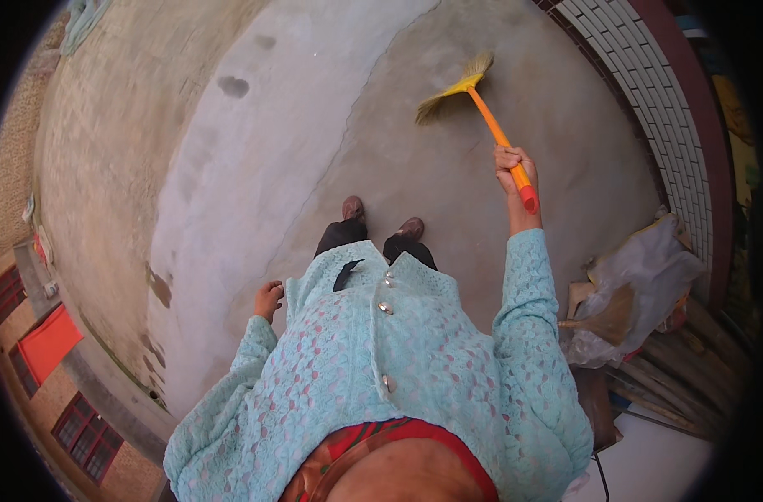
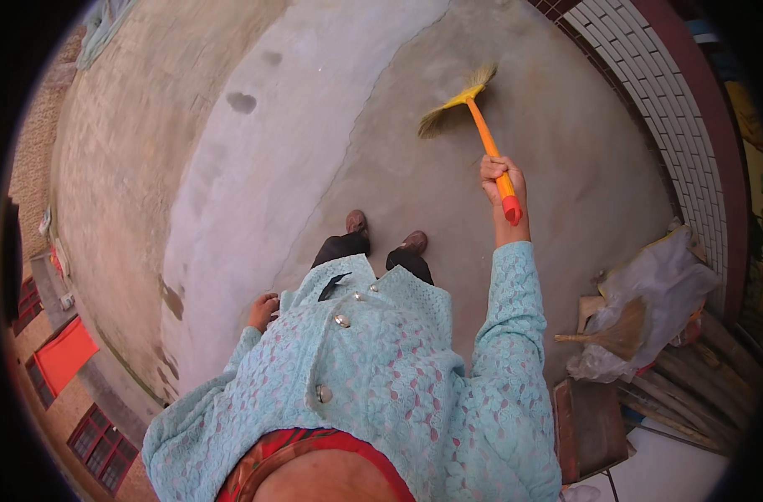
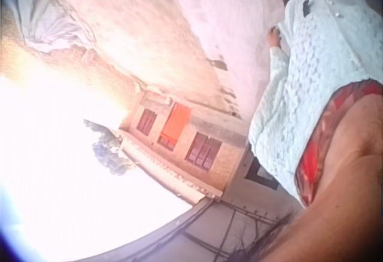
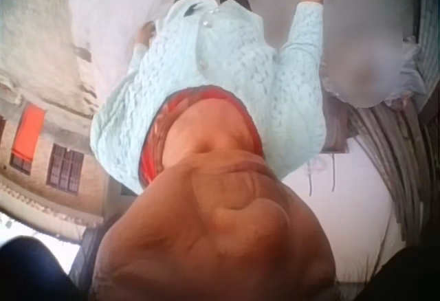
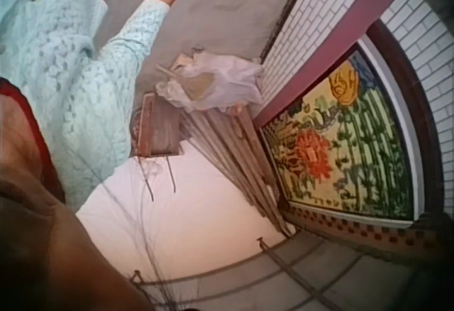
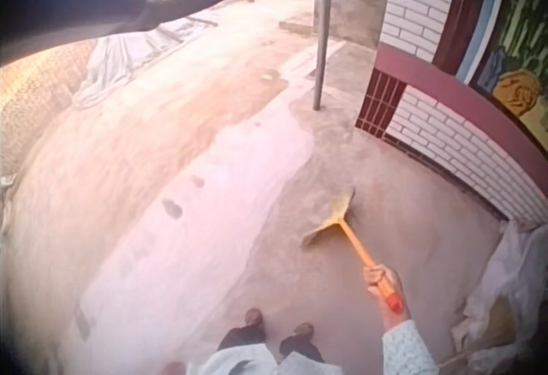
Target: The person sweeps a concrete floor with a yellow broom, gathering debris into a pile. They move around the area, sweeping near walls and a covered object, and briefly touch a metal pole for balance.
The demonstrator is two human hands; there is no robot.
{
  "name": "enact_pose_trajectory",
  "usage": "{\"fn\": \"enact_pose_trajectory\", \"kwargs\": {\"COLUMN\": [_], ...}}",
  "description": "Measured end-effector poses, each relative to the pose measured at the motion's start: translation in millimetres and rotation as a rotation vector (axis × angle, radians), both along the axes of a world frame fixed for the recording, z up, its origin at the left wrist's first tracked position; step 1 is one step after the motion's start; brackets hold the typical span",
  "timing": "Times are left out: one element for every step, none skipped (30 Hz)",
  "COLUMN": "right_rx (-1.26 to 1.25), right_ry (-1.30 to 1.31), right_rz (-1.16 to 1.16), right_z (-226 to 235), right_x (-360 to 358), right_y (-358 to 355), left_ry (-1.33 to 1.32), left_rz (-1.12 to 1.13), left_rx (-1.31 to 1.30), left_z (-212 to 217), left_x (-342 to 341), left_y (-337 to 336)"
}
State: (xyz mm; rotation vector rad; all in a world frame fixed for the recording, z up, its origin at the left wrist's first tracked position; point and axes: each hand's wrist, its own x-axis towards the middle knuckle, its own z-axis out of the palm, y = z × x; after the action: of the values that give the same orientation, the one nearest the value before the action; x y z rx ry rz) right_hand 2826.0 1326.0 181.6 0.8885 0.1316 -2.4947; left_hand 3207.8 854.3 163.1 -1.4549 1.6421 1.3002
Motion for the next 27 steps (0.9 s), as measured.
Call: {"fn": "enact_pose_trajectory", "kwargs": {"right_rx": [0.004,0.012,0.045,0.075,0.102,0.127,0.186,0.241,0.312,0.385,0.459,0.521,0.583,0.643,0.660,0.676,0.689,0.697,0.662,0.627,0.624,0.620,0.574,0.537,0.463,0.386,0.337], "right_ry": [-0.011,-0.021,-0.022,-0.024,-0.023,-0.021,-0.021,-0.018,-0.015,-0.015,-0.014,-0.055,-0.096,-0.140,-0.177,-0.215,-0.251,-0.307,-0.306,-0.305,-0.300,-0.294,-0.257,-0.219,-0.148,-0.077,-0.078], "right_rz": [0.001,0.002,0.004,0.007,0.000,-0.009,-0.026,-0.044,-0.025,-0.005,0.006,0.029,0.054,0.074,0.077,0.082,0.097,0.089,0.102,0.116,0.152,0.182,0.203,0.226,0.242,0.264,0.249], "right_z": [13,29,41,51,64,77,85,90,92,94,92,88,84,77,66,50,40,38,32,26,31,35,26,17,0,-14,-16], "right_x": [10,25,42,60,79,98,118,135,150,165,173,177,179,183,188,188,183,174,163,150,134,118,104,86,71,54,33], "right_y": [9,19,32,45,56,65,75,85,96,108,115,120,125,130,136,144,149,149,151,153,147,138,136,134,133,130,122], "left_ry": [0.009,0.020,0.034,0.034,0.040,0.047,0.053,0.059,0.066,0.070,0.073,0.076,0.078,0.087,0.098,0.108,0.122,0.138,0.154,0.160,0.161,0.164,0.171,0.178,0.187,0.168,0.156], "left_rz": [-0.010,-0.021,-0.031,-0.033,-0.037,-0.043,-0.049,-0.058,-0.070,-0.081,-0.102,-0.122,-0.140,-0.158,-0.183,-0.206,-0.200,-0.194,-0.186,-0.216,-0.244,-0.276,-0.288,-0.295,-0.307,-0.358,-0.360], "left_rx": [-0.004,-0.004,-0.004,-0.007,-0.003,-0.001,0.002,0.004,0.004,0.008,0.006,0.003,0.000,-0.007,-0.011,-0.014,-0.024,-0.035,-0.045,-0.058,-0.069,-0.081,-0.093,-0.096,-0.100,-0.109,-0.091], "left_z": [1,1,1,-1,-3,-4,-4,-5,-5,-5,-5,-6,-5,-2,1,5,8,10,13,14,14,16,18,20,20,23,21], "left_x": [-7,-15,-22,-26,-31,-36,-41,-45,-51,-54,-59,-63,-66,-71,-79,-86,-89,-92,-94,-94,-92,-90,-90,-88,-91,-94,-97], "left_y": [2,4,7,9,12,15,18,22,27,32,34,37,41,44,48,52,55,58,60,60,60,59,62,65,68,71,72]}}
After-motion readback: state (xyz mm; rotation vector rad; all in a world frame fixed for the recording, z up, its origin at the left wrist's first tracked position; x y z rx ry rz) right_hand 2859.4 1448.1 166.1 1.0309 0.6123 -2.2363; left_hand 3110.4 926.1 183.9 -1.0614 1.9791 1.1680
